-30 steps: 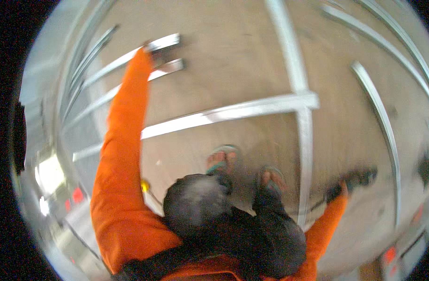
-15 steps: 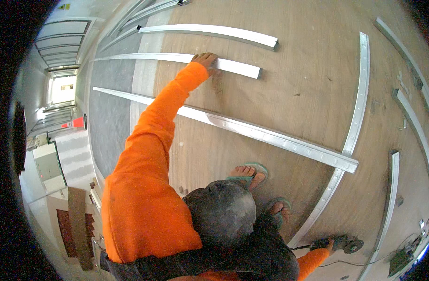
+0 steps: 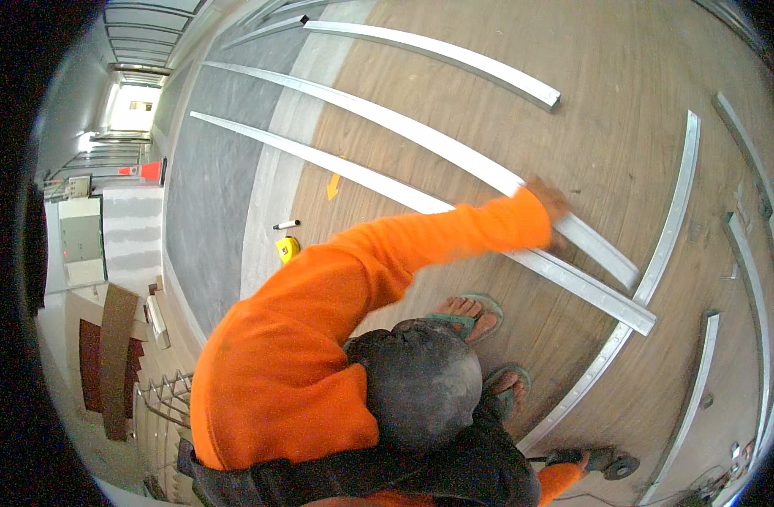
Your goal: The person uses an angle grinder to cut several long metal bars laid out on a wooden floor. They position the bars, cut them to length while sparks fly, and then move the cut pieces aside.
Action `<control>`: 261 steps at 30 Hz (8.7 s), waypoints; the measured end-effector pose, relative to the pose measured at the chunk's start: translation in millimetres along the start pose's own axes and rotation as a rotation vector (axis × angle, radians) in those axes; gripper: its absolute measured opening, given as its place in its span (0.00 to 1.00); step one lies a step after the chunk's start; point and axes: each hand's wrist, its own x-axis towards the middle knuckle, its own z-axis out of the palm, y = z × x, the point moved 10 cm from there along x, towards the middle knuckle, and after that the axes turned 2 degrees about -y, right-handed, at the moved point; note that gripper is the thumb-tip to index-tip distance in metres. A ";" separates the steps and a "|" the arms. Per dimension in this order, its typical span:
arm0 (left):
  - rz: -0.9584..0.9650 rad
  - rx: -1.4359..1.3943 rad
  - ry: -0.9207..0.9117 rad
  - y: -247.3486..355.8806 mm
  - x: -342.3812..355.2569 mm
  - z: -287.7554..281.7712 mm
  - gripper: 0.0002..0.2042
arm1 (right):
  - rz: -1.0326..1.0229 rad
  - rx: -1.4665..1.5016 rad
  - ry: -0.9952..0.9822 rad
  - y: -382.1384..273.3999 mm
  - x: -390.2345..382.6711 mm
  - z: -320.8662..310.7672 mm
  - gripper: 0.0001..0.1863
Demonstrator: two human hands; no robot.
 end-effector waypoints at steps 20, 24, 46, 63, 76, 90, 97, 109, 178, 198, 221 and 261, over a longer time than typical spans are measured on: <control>0.131 -0.160 -0.317 225.0 159.9 86.3 0.31 | -0.121 -0.065 0.178 19.6 61.0 -78.3 0.41; 0.027 -0.312 -0.381 217.5 140.8 77.1 0.30 | -0.128 -0.099 0.182 51.9 82.7 -90.3 0.36; -0.453 0.152 -0.308 -151.4 -262.6 35.9 0.28 | 0.002 -0.050 -0.106 -1.4 14.8 18.7 0.31; -0.513 0.487 -0.075 -277.5 -183.9 -80.2 0.18 | 0.026 -0.110 -0.262 -16.0 0.8 89.8 0.30; 0.078 0.120 0.005 -36.4 -118.0 -40.3 0.22 | 0.083 0.031 -0.293 -6.3 4.7 83.7 0.28; 0.187 0.037 -0.337 267.7 55.2 115.3 0.32 | -0.038 -0.312 0.237 16.0 65.0 -73.3 0.38; 0.309 -0.349 -0.312 261.3 52.4 68.6 0.41 | -0.158 -0.170 0.356 63.3 89.4 -93.7 0.37; -0.283 0.150 -0.466 -11.7 -81.9 58.5 0.33 | -0.078 -0.243 0.273 12.5 59.3 -66.5 0.43; 0.503 -1.284 -0.962 358.0 -109.4 80.2 0.35 | -0.403 1.026 -0.611 -179.7 -196.2 74.5 0.38; 0.343 -1.078 -0.965 333.7 -96.2 108.8 0.29 | -0.175 0.957 -0.507 -131.4 -159.1 98.3 0.38; 0.368 -0.625 -0.842 354.8 -87.8 133.6 0.43 | -0.144 1.109 -0.543 -106.9 -126.1 90.7 0.42; -0.081 -0.058 -0.501 79.0 -29.5 84.0 0.29 | -0.431 -0.356 -0.404 -184.3 -41.6 104.1 0.27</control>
